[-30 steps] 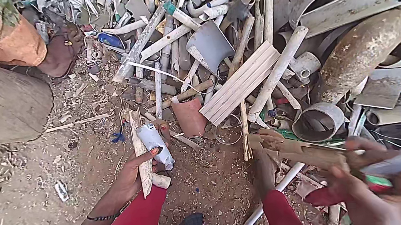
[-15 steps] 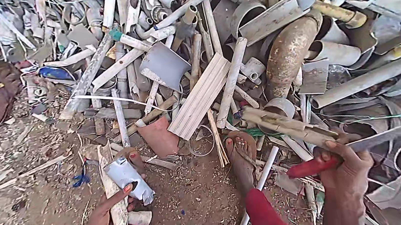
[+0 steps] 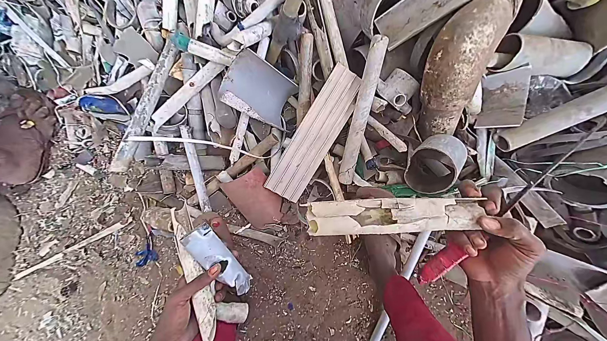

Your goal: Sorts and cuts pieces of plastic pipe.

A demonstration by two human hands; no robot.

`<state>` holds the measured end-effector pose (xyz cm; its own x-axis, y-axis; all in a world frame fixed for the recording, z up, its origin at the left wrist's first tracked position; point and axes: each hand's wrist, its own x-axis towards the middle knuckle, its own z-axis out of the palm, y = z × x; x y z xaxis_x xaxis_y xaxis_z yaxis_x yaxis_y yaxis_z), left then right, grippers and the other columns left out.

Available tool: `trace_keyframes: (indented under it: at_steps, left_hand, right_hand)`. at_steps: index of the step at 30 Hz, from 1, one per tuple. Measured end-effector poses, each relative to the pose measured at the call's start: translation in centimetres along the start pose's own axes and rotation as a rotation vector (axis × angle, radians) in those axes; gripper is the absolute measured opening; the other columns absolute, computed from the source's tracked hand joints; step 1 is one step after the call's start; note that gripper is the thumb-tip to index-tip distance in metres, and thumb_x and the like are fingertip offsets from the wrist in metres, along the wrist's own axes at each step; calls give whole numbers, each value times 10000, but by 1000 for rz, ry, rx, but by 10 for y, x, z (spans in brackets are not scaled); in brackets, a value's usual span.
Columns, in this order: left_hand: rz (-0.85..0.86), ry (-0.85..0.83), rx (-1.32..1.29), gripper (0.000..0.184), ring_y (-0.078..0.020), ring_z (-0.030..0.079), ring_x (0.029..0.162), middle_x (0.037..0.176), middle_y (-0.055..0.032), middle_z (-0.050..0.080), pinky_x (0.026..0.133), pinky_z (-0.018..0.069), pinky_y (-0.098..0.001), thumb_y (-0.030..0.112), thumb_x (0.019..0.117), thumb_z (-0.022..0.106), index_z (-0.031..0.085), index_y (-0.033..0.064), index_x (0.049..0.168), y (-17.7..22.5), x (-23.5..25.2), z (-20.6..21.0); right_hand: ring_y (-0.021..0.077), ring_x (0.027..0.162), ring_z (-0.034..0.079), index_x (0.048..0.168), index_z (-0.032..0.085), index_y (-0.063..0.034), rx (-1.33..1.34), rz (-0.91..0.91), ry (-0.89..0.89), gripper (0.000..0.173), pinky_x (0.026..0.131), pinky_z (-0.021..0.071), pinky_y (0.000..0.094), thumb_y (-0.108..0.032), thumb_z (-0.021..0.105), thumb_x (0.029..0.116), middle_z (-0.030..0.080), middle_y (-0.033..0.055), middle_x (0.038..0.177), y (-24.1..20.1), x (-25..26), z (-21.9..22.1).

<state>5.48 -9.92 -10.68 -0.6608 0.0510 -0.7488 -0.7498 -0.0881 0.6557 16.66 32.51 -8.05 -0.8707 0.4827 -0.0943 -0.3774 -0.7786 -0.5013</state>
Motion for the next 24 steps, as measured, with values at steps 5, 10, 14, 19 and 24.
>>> trace_keyframes:
  at_steps: [5, 10, 14, 19, 24]
  left_hand:
    - [-21, 10, -5, 261, -52, 658, 622, 946, -44, 742, 521, 539, -188, 109, 941, 473, 584, 94, 1177, 2, -1, 1]
    - [-25, 4, -10, 264, -43, 656, 627, 956, -35, 741, 520, 530, -174, 106, 951, 454, 577, 102, 1185, 4, -3, 6]
    - [-22, 13, -26, 232, -45, 658, 621, 925, -42, 741, 527, 540, -177, 74, 975, 426, 590, 81, 1139, 6, -5, 8]
    - [-34, -2, -15, 235, -47, 650, 620, 901, -35, 732, 536, 539, -181, 89, 973, 422, 595, 82, 1131, 5, -4, 7]
    - [-29, 7, 7, 244, -47, 654, 631, 932, -28, 731, 532, 543, -189, 113, 944, 472, 591, 98, 1157, 2, -5, 3]
  right_hand:
    - [98, 510, 623, 895, 698, -61, 75, 16, 1, 135, 421, 526, 216, 3, 729, 780, 699, 117, 1040, 11, -1, 1]
    - [105, 530, 634, 894, 709, -53, 92, 60, -15, 127, 430, 532, 222, 3, 727, 782, 703, 119, 1045, 14, -3, -1]
    - [97, 539, 637, 895, 713, -71, 66, 86, -7, 118, 438, 531, 213, -15, 729, 793, 708, 112, 1051, 20, -4, -1]
    - [52, 490, 594, 831, 677, -120, -46, 49, 46, 98, 416, 490, 180, -64, 730, 772, 710, 48, 877, 22, 18, 19]
    - [35, 534, 583, 1256, 570, -178, -673, -106, -36, 296, 443, 527, 182, -179, 659, 974, 685, -35, 1073, 22, 74, 53]
